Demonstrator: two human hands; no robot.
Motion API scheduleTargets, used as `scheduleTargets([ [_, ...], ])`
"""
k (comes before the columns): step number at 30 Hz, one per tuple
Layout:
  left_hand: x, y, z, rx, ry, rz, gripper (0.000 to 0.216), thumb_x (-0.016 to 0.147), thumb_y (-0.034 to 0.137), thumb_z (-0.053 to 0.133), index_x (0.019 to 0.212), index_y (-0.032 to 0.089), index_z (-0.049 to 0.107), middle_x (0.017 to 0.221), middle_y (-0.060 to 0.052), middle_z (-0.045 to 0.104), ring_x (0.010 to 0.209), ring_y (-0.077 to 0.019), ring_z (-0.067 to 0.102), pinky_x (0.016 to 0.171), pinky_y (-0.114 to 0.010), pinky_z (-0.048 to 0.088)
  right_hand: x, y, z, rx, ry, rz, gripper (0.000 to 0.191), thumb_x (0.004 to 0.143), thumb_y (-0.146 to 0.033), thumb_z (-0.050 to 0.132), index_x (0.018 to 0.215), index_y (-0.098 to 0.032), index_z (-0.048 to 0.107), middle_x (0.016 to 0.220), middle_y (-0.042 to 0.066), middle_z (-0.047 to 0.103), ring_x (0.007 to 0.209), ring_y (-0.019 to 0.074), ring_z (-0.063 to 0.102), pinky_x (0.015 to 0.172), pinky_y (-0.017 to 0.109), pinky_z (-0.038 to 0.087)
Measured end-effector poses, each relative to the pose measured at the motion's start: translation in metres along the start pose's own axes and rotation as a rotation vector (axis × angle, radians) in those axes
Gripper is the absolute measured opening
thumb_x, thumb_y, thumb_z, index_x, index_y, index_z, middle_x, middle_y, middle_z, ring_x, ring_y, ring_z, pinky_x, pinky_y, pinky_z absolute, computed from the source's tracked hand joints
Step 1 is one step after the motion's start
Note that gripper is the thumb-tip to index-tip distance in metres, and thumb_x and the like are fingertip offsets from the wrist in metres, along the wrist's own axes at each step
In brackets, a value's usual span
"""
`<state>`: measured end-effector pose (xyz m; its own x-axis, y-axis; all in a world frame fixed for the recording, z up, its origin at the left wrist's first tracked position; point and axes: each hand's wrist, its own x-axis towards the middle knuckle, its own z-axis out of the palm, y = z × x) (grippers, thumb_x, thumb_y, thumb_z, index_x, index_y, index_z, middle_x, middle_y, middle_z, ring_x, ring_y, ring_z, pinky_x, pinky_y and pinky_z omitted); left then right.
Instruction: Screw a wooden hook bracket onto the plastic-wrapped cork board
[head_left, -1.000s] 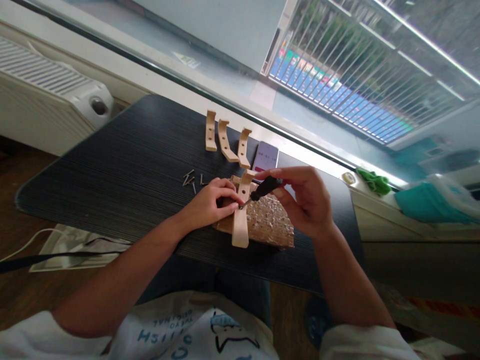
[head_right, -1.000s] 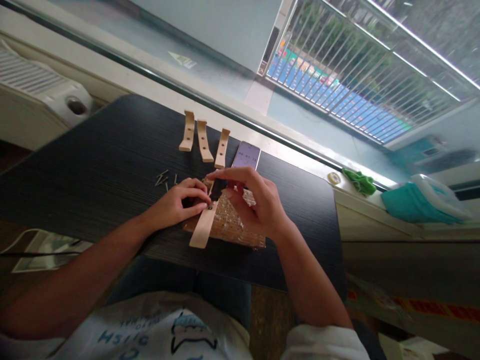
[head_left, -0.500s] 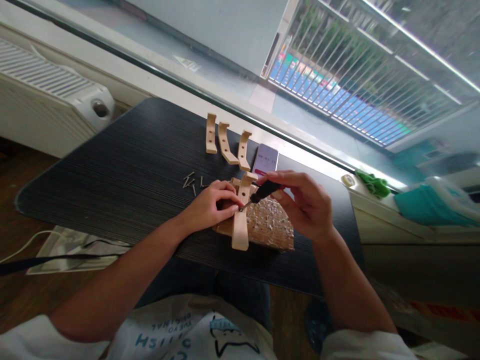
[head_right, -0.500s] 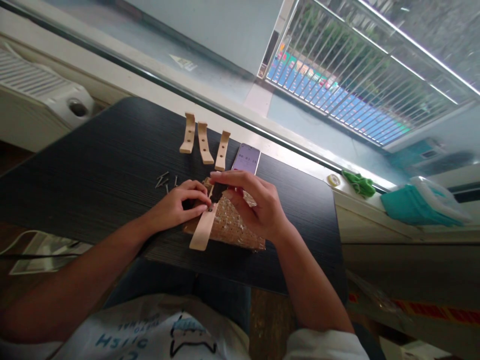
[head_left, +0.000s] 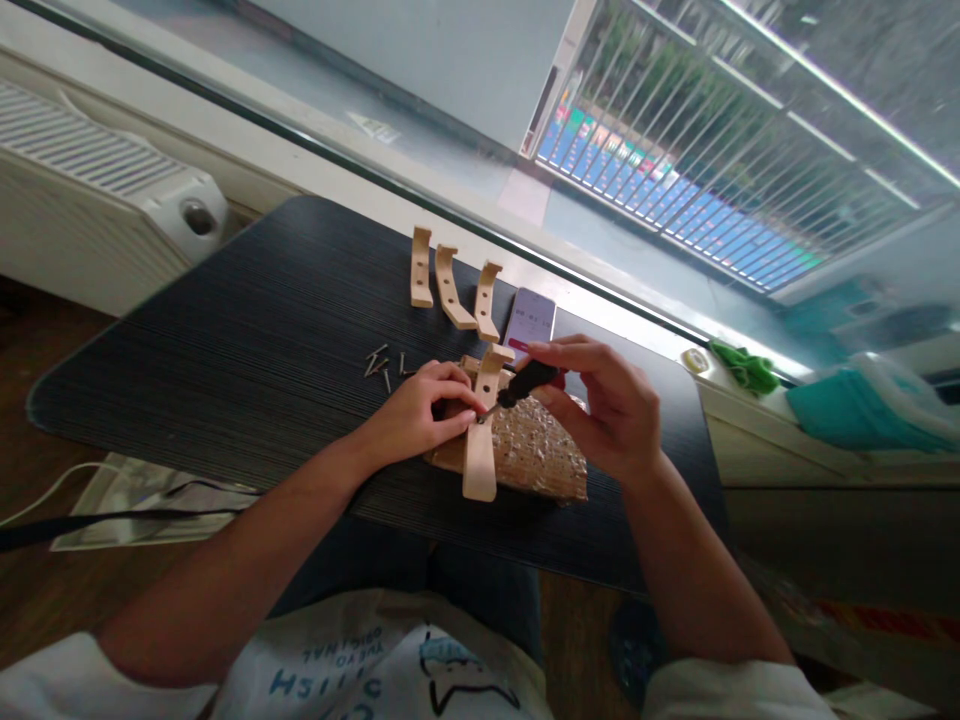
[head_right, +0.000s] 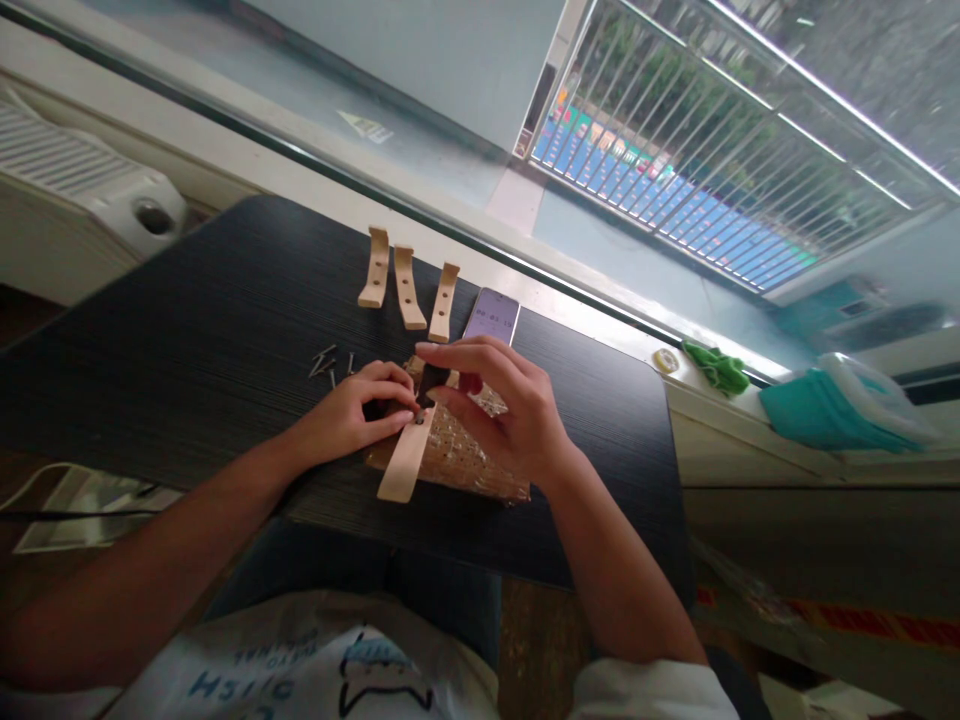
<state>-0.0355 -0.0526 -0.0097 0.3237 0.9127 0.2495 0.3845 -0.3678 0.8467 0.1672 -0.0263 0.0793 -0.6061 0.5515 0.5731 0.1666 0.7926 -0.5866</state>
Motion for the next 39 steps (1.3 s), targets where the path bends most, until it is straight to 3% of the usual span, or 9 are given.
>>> scheduleTargets([
  [9, 0.000, -0.001, 0.000, 0.001, 0.004, 0.017, 0.013, 0.080, 0.024, 0.061, 0.085, 0.021, 0.072, 0.093, -0.003, 0.059, 0.094, -0.0206, 0.054, 0.090, -0.038, 0.044, 0.003, -0.001, 0.003, -0.052, 0.019, -0.022, 0.032, 0.084, -0.019, 0.064, 0.115, -0.025, 0.060, 0.091, 0.002, 0.065, 0.069, 0.0107, 0.055, 0.063, 0.027, 0.051],
  [22, 0.000, -0.001, 0.000, -0.001, 0.004, 0.014, 0.012, 0.080, 0.024, 0.061, 0.084, 0.021, 0.072, 0.093, -0.003, 0.059, 0.095, -0.0210, 0.054, 0.091, -0.038, 0.044, 0.001, 0.002, 0.008, 0.040, 0.061, 0.019, 0.034, 0.082, -0.017, 0.066, 0.113, -0.029, 0.059, 0.089, 0.000, 0.060, 0.074, 0.0116, 0.055, 0.062, 0.027, 0.048],
  [27, 0.000, -0.002, 0.000, -0.001, 0.000, 0.014, 0.012, 0.080, 0.023, 0.061, 0.085, 0.021, 0.072, 0.093, -0.003, 0.058, 0.095, -0.0206, 0.054, 0.091, -0.038, 0.044, 0.001, 0.000, 0.010, 0.107, 0.046, 0.090, 0.029, 0.085, -0.017, 0.062, 0.112, -0.027, 0.056, 0.103, 0.002, 0.067, 0.073, 0.0100, 0.060, 0.062, 0.027, 0.050],
  [30, 0.000, -0.002, 0.000, 0.000, 0.002, 0.020, 0.013, 0.081, 0.023, 0.061, 0.086, 0.020, 0.072, 0.094, -0.003, 0.058, 0.095, -0.0202, 0.053, 0.091, -0.038, 0.043, -0.001, 0.000, 0.012, 0.153, 0.045, 0.129, 0.030, 0.087, -0.018, 0.060, 0.114, -0.028, 0.053, 0.100, 0.000, 0.070, 0.070, 0.0096, 0.062, 0.065, 0.027, 0.053],
  [39, 0.000, -0.001, 0.001, -0.002, 0.005, 0.006, 0.013, 0.080, 0.025, 0.060, 0.085, 0.020, 0.072, 0.094, -0.003, 0.058, 0.096, -0.0204, 0.054, 0.092, -0.038, 0.043, -0.003, -0.001, 0.012, 0.192, 0.026, 0.148, 0.025, 0.088, -0.019, 0.058, 0.111, -0.027, 0.058, 0.100, 0.001, 0.071, 0.090, 0.0146, 0.069, 0.077, 0.030, 0.059],
])
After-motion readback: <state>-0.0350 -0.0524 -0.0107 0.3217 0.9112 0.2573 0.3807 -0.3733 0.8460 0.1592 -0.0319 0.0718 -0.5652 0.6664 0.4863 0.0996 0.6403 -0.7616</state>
